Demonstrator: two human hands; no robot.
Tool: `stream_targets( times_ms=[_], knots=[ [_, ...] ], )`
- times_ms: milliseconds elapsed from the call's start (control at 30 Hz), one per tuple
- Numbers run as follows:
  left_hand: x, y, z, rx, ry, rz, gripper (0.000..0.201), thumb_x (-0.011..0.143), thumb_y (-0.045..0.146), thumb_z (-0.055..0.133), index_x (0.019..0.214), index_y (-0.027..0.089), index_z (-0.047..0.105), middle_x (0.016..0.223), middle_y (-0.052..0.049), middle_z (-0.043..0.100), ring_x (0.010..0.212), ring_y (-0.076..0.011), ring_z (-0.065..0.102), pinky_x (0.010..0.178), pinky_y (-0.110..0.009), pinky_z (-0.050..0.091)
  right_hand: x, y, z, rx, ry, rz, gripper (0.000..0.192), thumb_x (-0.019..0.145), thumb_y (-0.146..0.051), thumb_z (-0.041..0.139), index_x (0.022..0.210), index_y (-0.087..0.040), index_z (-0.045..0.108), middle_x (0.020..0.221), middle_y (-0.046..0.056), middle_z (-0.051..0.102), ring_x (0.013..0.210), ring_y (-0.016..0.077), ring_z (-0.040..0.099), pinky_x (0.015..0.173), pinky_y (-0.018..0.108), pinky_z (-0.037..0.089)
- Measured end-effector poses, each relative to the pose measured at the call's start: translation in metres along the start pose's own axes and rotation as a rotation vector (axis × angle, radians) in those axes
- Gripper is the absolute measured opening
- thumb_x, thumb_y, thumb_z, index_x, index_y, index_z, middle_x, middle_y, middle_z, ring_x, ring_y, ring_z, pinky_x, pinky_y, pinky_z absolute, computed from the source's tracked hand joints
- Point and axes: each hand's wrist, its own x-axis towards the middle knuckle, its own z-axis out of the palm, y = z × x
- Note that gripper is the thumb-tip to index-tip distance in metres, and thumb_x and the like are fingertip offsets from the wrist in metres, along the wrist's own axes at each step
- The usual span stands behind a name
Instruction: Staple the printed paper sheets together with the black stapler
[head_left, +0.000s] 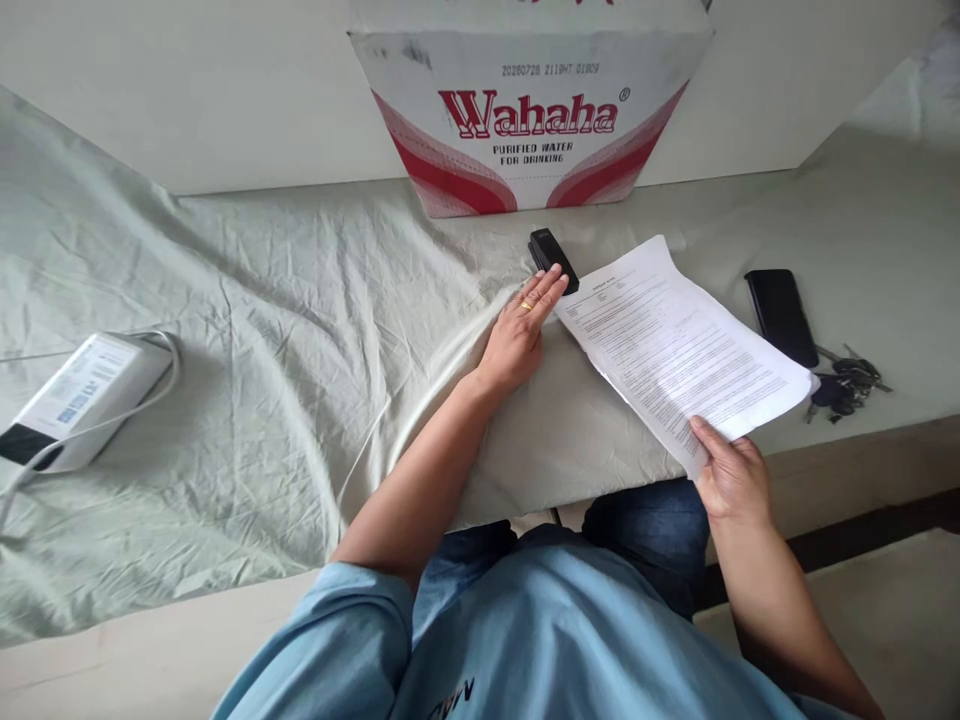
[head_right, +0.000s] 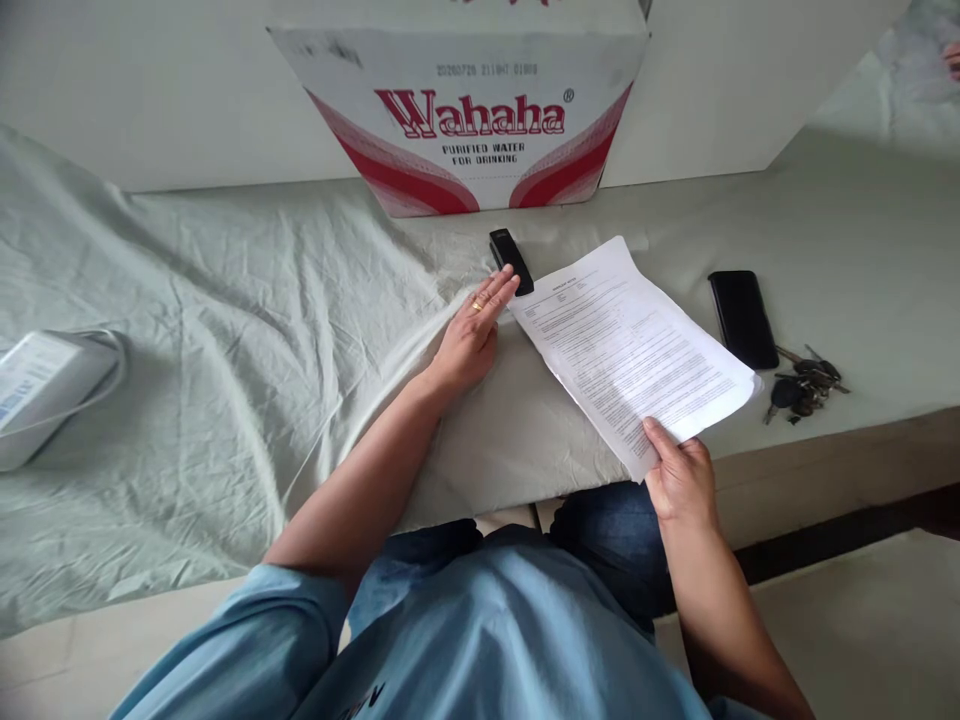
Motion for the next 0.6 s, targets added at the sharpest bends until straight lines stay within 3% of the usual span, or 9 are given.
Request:
stream_targets(
  times_ms=[200, 367, 500, 600],
  knots=[
    [0.003, 0.031, -0.006, 0.189, -0.088, -0.251, 0.093, 0.094, -0.001, 0.043, 0.178, 0.038, 0.054, 0.188, 0.001, 0.048, 0.180, -0.0297, 0.039, 0.146, -0.068, 0.029, -0.009, -0.001, 0.009, 0.027, -0.005, -0.008, 0.053, 0.060, -0.043, 0.110, 0.104, -0.022, 0.089, 0.123, 0.010, 0.091, 0.145, 0.0372, 0.077, 0.133, 0.056, 0.059],
    [0.007, 0.040, -0.006, 0.203, -0.079, -0.325, 0.086, 0.098, 0.002, 0.042, 0.173, 0.040, 0.061, 0.184, 0.000, 0.054, 0.173, -0.0330, 0.050, 0.144, -0.077, 0.022, -0.007, -0.006, 0.011, 0.046, -0.046, 0.056, 0.060, 0.055, -0.040, 0.113, 0.109, -0.025, 0.089, 0.128, 0.008, 0.091, 0.146, 0.0396, 0.076, 0.134, 0.064, 0.056],
    [0.005, 0.023, -0.010, 0.008, 0.035, -0.211, 0.071, 0.101, 0.013, 0.054, 0.169, 0.031, 0.065, 0.182, -0.009, 0.058, 0.172, -0.0313, 0.052, 0.143, -0.063, 0.035, -0.020, -0.005, 0.002, 0.060, -0.064, 0.061, 0.066, 0.059, -0.039, 0.113, 0.118, -0.024, 0.089, 0.135, 0.010, 0.089, 0.147, 0.0393, 0.076, 0.137, 0.066, 0.053],
    [0.001, 0.015, -0.017, -0.226, 0.251, -0.218, 0.054, 0.109, 0.045, 0.069, 0.159, 0.025, 0.073, 0.172, -0.017, 0.067, 0.162, -0.0334, 0.061, 0.126, -0.050, 0.056, -0.039, 0.004, -0.010, 0.079, -0.005, 0.006, 0.067, 0.064, -0.043, 0.112, 0.124, -0.025, 0.088, 0.138, 0.008, 0.088, 0.147, 0.0367, 0.076, 0.139, 0.064, 0.051]
  ],
)
